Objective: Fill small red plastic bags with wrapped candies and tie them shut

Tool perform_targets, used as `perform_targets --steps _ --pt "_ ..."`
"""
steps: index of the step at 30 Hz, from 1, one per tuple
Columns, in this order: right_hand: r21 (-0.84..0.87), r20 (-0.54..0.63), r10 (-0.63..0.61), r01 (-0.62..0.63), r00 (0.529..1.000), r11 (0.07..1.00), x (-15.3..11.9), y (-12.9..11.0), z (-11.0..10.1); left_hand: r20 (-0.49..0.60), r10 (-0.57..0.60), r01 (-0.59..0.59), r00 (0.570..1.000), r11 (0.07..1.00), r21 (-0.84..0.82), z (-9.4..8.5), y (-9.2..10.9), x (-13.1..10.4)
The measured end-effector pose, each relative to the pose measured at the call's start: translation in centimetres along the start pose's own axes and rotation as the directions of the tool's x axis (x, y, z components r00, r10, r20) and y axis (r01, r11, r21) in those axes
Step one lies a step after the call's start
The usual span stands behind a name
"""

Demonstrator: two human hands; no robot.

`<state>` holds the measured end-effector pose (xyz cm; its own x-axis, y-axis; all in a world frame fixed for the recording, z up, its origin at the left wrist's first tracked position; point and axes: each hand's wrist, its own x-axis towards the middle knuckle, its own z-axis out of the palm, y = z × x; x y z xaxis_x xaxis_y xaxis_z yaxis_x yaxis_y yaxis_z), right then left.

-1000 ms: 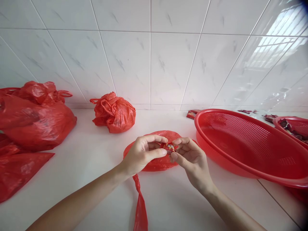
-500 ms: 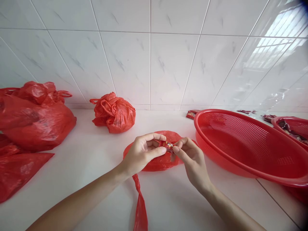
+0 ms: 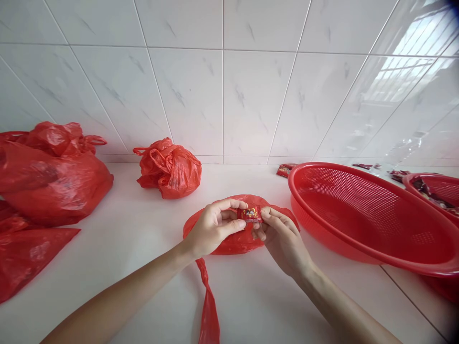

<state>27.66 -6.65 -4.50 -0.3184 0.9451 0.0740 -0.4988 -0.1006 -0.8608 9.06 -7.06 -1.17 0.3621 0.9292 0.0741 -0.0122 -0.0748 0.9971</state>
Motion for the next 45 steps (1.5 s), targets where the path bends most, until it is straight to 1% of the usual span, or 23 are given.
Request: perform_targets --steps 2,4,7,10,13,16,21,23,27,29,34,38,42,45 --pt "0.05 0.011 0.023 -0.023 1.0 0.998 0.11 0.01 -0.03 0.006 0.018 -0.018 1.0 1.0 0.002 0.0 -0.3 0.06" --pt "0.071 0.015 0.025 -0.026 1.0 0.997 0.12 0.05 0.04 -0.019 0.064 -0.063 0.998 0.997 0.037 0.02 -0.51 0.1" --pt "0.065 0.012 0.014 -0.015 1.0 0.998 0.0 0.12 0.26 -0.071 0.12 -0.113 0.99 0.989 0.094 -0.02 -0.58 0.1" --pt "0.045 0.009 0.007 -0.008 1.0 0.999 -0.11 0.17 0.43 -0.079 0.127 -0.119 0.989 0.989 0.09 -0.13 -0.39 0.09" --pt "-0.013 -0.006 -0.005 0.005 1.0 1.0 -0.09 0.24 0.39 -0.082 0.12 -0.111 0.989 0.988 0.109 -0.21 -0.24 0.11" --pt "-0.097 -0.027 -0.039 0.036 0.999 0.995 -0.05 0.3 0.26 -0.09 0.121 -0.104 0.989 0.979 0.174 -0.24 -0.28 0.08" --pt "-0.213 0.013 -0.05 0.052 0.999 0.976 -0.23 0.28 0.33 -0.083 0.144 -0.121 0.986 0.963 0.239 -0.33 -0.3 -0.07" --pt "-0.203 0.027 -0.042 0.047 0.999 0.978 -0.28 0.28 0.37 -0.071 0.138 -0.12 0.988 0.968 0.219 -0.42 -0.22 -0.07" --pt "-0.129 0.052 -0.022 0.028 0.998 0.991 -0.2 0.32 0.24 -0.032 0.098 -0.094 0.995 0.988 0.119 -0.47 -0.11 0.01" --pt "-0.096 0.05 -0.004 0.008 0.999 0.995 -0.14 0.34 0.17 -0.026 0.102 -0.099 0.994 0.991 0.093 -0.39 -0.12 0.02" --pt "-0.021 0.057 0.033 -0.032 0.998 0.999 -0.09 0.4 0.28 -0.046 0.134 -0.132 0.99 0.991 0.035 -0.03 -0.3 -0.01" --pt "0.024 0.051 0.04 -0.041 0.998 0.999 -0.13 0.52 0.42 -0.076 0.147 -0.145 0.986 0.989 0.03 0.14 -0.55 -0.05" --pt "0.046 0.058 0.059 -0.061 0.997 0.997 -0.14 0.57 0.48 -0.114 0.138 -0.135 0.984 0.99 0.033 0.24 -0.65 -0.17" --pt "0.049 0.061 0.064 -0.067 0.996 0.997 -0.14 0.54 0.48 -0.115 0.149 -0.149 0.982 0.989 0.006 0.35 -0.57 -0.25"
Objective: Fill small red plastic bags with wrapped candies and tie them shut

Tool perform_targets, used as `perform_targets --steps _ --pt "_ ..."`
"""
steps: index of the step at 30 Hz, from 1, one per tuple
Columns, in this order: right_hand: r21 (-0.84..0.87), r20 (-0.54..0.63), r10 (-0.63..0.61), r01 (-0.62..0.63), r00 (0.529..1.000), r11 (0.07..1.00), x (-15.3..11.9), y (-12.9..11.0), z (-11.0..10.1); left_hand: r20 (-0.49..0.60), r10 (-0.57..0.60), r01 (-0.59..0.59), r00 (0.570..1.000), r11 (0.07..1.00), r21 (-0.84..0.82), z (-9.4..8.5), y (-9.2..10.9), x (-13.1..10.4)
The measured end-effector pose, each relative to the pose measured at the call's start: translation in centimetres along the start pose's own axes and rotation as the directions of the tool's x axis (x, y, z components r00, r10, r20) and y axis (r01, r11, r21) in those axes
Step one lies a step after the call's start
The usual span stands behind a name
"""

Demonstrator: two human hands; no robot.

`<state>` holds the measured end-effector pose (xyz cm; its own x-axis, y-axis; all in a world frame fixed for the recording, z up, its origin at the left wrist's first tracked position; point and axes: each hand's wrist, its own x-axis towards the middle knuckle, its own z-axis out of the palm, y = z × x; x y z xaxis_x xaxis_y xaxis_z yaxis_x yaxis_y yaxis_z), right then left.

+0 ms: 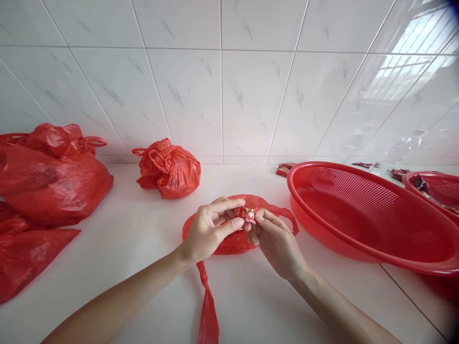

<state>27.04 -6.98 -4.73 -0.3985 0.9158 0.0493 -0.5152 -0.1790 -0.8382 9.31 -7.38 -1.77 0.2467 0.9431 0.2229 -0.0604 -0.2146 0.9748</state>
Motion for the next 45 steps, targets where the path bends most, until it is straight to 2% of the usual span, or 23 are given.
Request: perform_targets --steps 9,17,28,39,45 --pt "0.005 -0.003 -0.005 0.005 1.0 1.0 -0.08 0.04 -0.01 0.02 0.035 -0.035 0.999 0.999 -0.011 0.04 0.26 -0.19" --pt "-0.009 -0.006 -0.012 0.012 1.0 1.0 -0.13 0.07 -0.03 0.044 0.123 -0.124 0.991 0.991 0.042 0.02 0.2 -0.38" --pt "-0.021 0.006 -0.03 0.03 1.0 0.999 -0.17 0.12 -0.13 0.062 0.142 -0.145 0.988 0.988 0.051 -0.01 0.21 -0.47" --pt "-0.051 -0.01 -0.031 0.031 0.999 0.998 -0.25 -0.07 0.07 0.052 0.033 -0.032 0.998 0.999 -0.036 -0.1 0.42 -0.26" --pt "-0.066 -0.009 -0.062 0.061 0.998 0.996 -0.29 -0.08 0.02 0.04 -0.003 0.002 0.999 0.999 0.034 -0.26 0.78 -0.21"
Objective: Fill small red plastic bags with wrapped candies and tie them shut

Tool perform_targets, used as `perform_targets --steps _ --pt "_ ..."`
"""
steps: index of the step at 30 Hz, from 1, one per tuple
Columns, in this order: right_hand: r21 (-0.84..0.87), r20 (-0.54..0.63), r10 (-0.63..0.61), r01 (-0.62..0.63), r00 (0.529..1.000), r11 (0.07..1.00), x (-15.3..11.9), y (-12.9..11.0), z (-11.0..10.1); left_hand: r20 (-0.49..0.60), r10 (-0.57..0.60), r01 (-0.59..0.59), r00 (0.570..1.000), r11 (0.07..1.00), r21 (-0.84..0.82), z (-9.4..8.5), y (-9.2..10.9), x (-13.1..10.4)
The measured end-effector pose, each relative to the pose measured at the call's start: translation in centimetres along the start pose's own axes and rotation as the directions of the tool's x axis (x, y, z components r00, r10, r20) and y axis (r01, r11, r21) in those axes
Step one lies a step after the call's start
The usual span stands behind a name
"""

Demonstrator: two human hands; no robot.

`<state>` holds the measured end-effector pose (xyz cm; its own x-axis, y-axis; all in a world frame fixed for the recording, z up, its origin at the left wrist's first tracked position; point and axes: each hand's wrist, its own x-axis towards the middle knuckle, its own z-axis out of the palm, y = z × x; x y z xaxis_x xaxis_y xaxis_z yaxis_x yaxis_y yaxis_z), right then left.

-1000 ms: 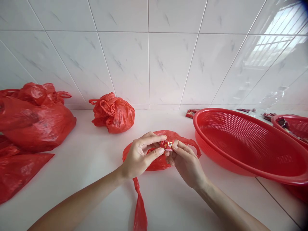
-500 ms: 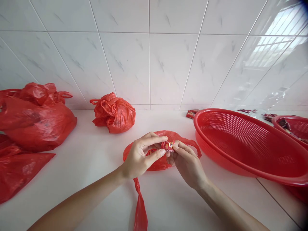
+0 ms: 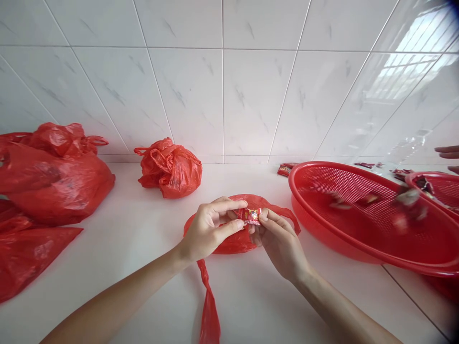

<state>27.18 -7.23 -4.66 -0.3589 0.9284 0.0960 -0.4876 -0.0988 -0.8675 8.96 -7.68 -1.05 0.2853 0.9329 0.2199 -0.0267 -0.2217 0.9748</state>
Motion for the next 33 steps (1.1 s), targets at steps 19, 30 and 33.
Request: perform_targets --steps 19,30,33 --pt "-0.15 0.018 -0.056 0.058 0.998 0.987 0.0 0.6 -0.4 -0.019 -0.032 0.032 0.999 0.999 0.026 -0.4 -0.1 0.4" --pt "-0.273 -0.015 -0.093 0.086 0.996 0.958 0.2 0.7 -0.6 0.018 -0.031 0.029 0.999 0.991 0.13 -0.8 -1.1 0.5" --pt "-0.339 -0.02 -0.108 0.095 0.994 0.936 0.2 0.7 -0.6 0.015 -0.042 0.04 0.999 0.989 0.143 -0.9 -1.4 0.7"
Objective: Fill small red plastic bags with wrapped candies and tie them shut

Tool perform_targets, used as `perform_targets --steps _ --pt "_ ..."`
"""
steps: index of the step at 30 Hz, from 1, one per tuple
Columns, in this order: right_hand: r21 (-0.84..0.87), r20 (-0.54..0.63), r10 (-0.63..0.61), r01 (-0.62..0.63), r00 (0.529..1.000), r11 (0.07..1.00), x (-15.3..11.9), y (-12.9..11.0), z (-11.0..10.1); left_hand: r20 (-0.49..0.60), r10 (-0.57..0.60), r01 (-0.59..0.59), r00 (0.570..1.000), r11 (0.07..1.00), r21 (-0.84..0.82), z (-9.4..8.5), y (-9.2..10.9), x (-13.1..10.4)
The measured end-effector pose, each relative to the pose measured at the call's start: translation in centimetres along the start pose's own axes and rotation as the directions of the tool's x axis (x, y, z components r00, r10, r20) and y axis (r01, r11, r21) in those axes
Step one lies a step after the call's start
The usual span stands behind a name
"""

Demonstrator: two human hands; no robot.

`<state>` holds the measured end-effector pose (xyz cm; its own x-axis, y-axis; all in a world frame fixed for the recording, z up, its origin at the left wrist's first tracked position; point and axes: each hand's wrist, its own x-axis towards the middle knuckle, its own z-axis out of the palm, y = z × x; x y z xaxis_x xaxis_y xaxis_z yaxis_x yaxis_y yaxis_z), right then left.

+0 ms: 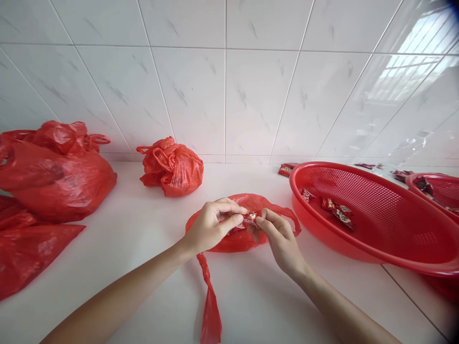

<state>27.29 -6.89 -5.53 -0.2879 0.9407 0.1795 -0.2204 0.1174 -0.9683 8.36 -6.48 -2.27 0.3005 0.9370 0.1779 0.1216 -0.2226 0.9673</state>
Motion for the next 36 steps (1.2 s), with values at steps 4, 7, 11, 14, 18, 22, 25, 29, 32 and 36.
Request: perform_targets --steps 4,7,11,14,18,22,25,29,32,36 --pt "-0.07 -0.004 -0.018 0.017 1.0 0.997 0.1 0.0 0.0 0.025 -0.033 0.032 0.999 0.999 0.025 0.1 -0.1 0.2" --pt "-0.096 -0.022 -0.016 0.014 1.0 0.995 0.2 0.2 0.1 0.016 -0.031 0.03 0.999 0.997 0.07 0.3 -0.1 0.2" --pt "-0.085 -0.071 -0.015 0.009 0.997 0.996 0.2 0.6 0.0 -0.033 -0.009 0.015 0.999 0.985 0.17 0.5 -0.6 0.1" --pt "-0.137 -0.076 -0.055 0.044 0.996 0.99 0.3 0.9 -0.1 -0.032 0.017 -0.009 0.999 0.966 0.258 0.5 -1.3 0.1" --pt "-0.185 -0.049 -0.062 0.052 0.997 0.981 0.5 1.1 -0.2 -0.002 0.029 -0.027 1.0 0.956 0.291 0.5 -1.6 0.1" --pt "-0.209 -0.064 -0.063 0.048 0.996 0.977 0.6 1.1 -0.2 0.043 0.031 -0.042 0.999 0.957 0.288 0.7 -1.5 0.2" --pt "-0.235 -0.054 -0.079 0.064 0.995 0.97 0.6 1.1 -0.4 0.071 0.006 -0.026 0.997 0.956 0.293 0.7 -1.5 0.2" --pt "-0.344 -0.075 -0.123 0.09 0.99 0.935 1.1 1.5 -1.0 0.032 0.021 -0.033 0.999 0.891 0.453 -0.1 -2.0 0.5" --pt "-0.486 -0.097 -0.168 0.1 0.981 0.868 1.6 2.2 -1.7 0.051 0.087 -0.1 0.995 0.811 0.577 -0.9 -2.3 0.8" --pt "-0.596 -0.085 -0.172 0.088 0.982 0.798 1.8 3.3 -2.3 0.106 0.099 -0.144 0.989 0.727 0.672 -1.8 -2.8 1.2"
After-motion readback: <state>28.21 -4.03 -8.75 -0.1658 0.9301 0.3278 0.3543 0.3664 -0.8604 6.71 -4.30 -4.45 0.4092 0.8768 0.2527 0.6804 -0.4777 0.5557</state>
